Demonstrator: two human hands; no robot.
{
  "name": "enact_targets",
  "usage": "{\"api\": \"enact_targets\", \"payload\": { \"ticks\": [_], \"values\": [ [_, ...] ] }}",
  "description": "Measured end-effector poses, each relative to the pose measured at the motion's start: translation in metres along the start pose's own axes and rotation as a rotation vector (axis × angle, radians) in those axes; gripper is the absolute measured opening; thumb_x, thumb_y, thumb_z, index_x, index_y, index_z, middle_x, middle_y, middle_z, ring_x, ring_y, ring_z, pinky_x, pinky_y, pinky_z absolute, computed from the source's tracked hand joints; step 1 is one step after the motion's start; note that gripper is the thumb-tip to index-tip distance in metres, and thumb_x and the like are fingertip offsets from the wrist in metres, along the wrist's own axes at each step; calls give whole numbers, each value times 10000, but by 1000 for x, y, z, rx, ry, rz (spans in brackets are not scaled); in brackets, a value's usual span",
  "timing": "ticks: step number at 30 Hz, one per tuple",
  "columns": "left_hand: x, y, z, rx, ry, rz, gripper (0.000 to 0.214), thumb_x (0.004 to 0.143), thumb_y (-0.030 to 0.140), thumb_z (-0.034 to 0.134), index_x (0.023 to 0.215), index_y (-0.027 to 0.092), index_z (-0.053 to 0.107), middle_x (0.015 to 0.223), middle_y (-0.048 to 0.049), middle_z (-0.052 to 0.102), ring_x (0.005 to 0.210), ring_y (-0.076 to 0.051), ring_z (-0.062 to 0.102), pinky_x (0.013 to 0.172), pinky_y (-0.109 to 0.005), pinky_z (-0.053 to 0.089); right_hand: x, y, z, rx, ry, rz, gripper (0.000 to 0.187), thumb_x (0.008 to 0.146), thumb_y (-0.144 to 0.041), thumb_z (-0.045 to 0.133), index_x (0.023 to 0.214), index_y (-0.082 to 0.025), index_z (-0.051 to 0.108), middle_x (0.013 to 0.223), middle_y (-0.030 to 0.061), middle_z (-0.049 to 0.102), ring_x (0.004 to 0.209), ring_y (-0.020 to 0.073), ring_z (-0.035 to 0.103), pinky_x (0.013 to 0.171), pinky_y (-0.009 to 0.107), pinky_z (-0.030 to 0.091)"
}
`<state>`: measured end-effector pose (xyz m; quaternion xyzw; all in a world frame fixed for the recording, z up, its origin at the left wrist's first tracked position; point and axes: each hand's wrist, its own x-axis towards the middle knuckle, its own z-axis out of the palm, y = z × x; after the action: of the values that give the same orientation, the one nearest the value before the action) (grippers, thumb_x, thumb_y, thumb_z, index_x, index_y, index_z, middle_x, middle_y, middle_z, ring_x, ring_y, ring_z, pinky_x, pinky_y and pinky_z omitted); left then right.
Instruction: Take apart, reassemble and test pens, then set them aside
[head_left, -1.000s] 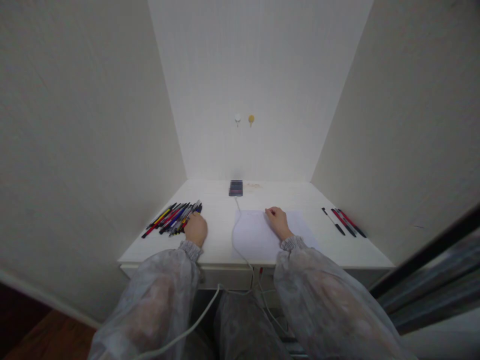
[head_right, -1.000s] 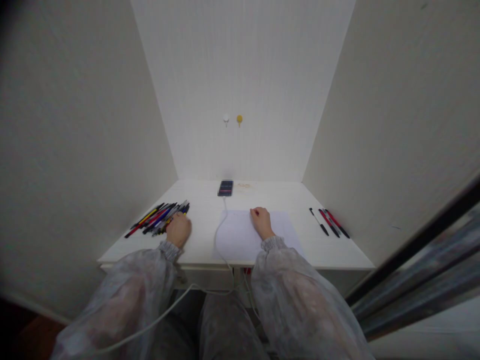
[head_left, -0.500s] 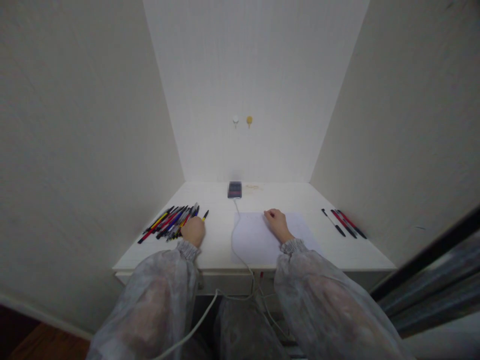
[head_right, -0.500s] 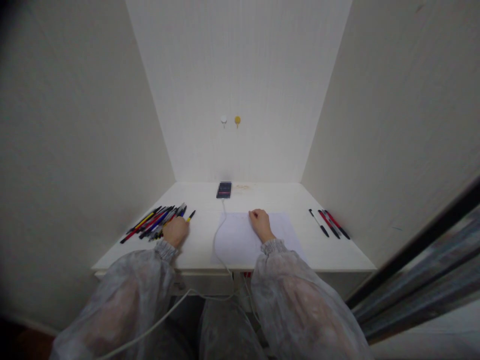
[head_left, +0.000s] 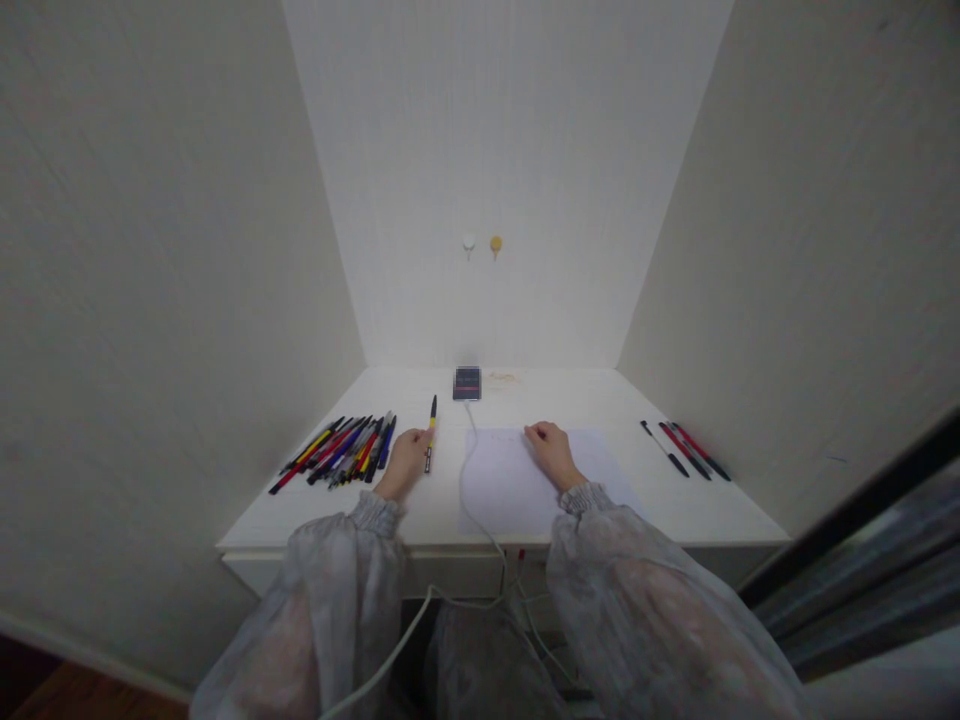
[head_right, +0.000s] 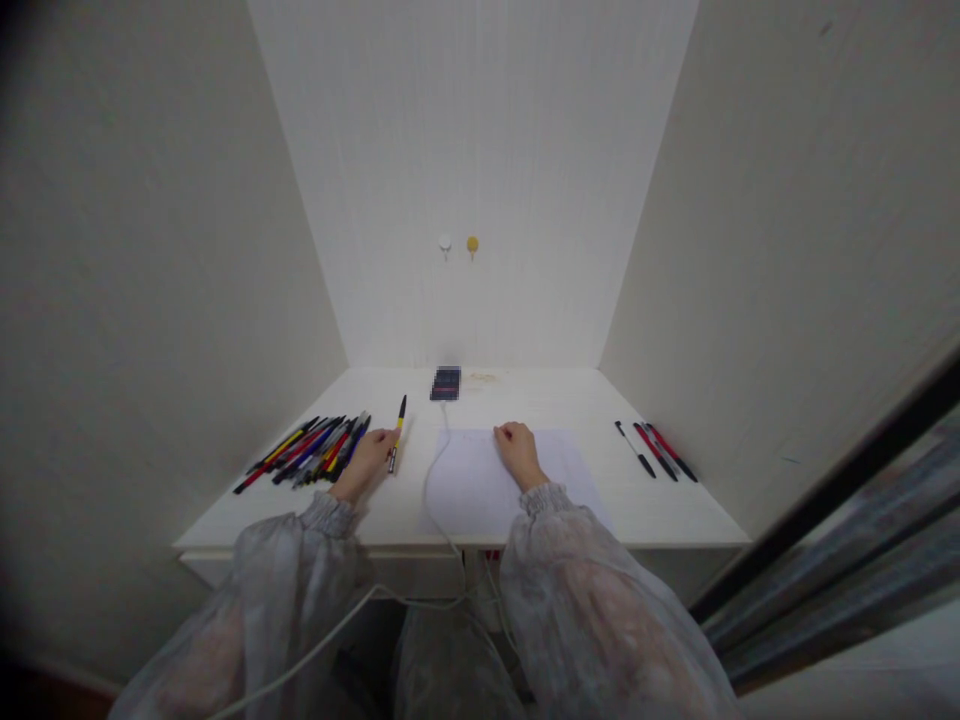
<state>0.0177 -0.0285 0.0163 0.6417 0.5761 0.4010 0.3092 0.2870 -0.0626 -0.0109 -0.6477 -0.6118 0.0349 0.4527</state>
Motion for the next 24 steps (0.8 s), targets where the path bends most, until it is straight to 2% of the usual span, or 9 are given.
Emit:
{"api": "enact_targets", "payload": {
  "ticks": [2,5,7,9,12,15,19,22,24],
  "values": [
    [-4,11,10,-303,-85,6,375,706,466,486,522,139,490,446,26,433,437,-85,405,455,-212,298,0,-1,1,13,9,1,286,755,-337,432,613,-155,600,634,46,587,643,153,505,619,259,365],
    [-7,26,28,-647,-236,-95,351,643,464,572,576,124,521,485,35,446,433,-58,370,445,-197,294,1,-7,-2,86,9,-18,294,769,-353,420,639,-157,597,645,41,587,645,148,511,612,252,379],
    [-7,36,41,-755,-307,-134,325,628,441,600,611,121,547,529,20,486,463,-61,396,464,-197,316,3,-17,-9,191,-12,-68,271,771,-353,425,715,-161,608,682,38,592,658,145,515,606,248,389],
    [-7,46,53,-793,-365,-144,302,636,421,602,618,122,562,552,11,506,484,-65,411,476,-198,327,5,-30,-17,290,-52,-134,253,766,-334,442,874,-175,606,745,35,596,658,136,512,596,242,397],
    [-10,59,69,-899,-454,-126,254,638,367,619,634,117,577,581,7,516,500,-59,413,485,-190,330,10,-50,-27,418,-181,-181,344,731,-291,490,1062,-215,545,851,30,585,661,116,515,610,238,415],
    [-13,68,81,-925,-459,-77,229,624,333,639,661,113,590,607,4,525,526,-57,425,522,-187,346,15,-59,-26,625,-328,-79,321,755,-308,447,1047,-218,548,880,24,590,691,113,543,647,250,437],
    [-14,69,92,-841,-500,-15,248,610,343,644,674,108,597,609,6,530,514,-52,419,521,-188,335,17,-54,-15,703,-283,35,253,720,-332,515,925,-201,583,765,5,606,674,120,549,644,251,447],
    [-10,61,96,-736,-509,37,261,628,366,618,647,106,600,556,9,515,489,-58,408,493,-194,315,15,-49,-8,734,-383,128,220,712,-370,523,808,-187,596,648,0,602,558,121,545,505,232,434],
    [-7,55,95,-650,-478,71,261,635,369,609,632,108,606,503,17,493,471,-65,405,479,-199,309,13,-47,-7,756,-471,182,248,722,-399,506,793,-180,597,524,-20,562,438,110,505,398,213,379]
  ]
}}
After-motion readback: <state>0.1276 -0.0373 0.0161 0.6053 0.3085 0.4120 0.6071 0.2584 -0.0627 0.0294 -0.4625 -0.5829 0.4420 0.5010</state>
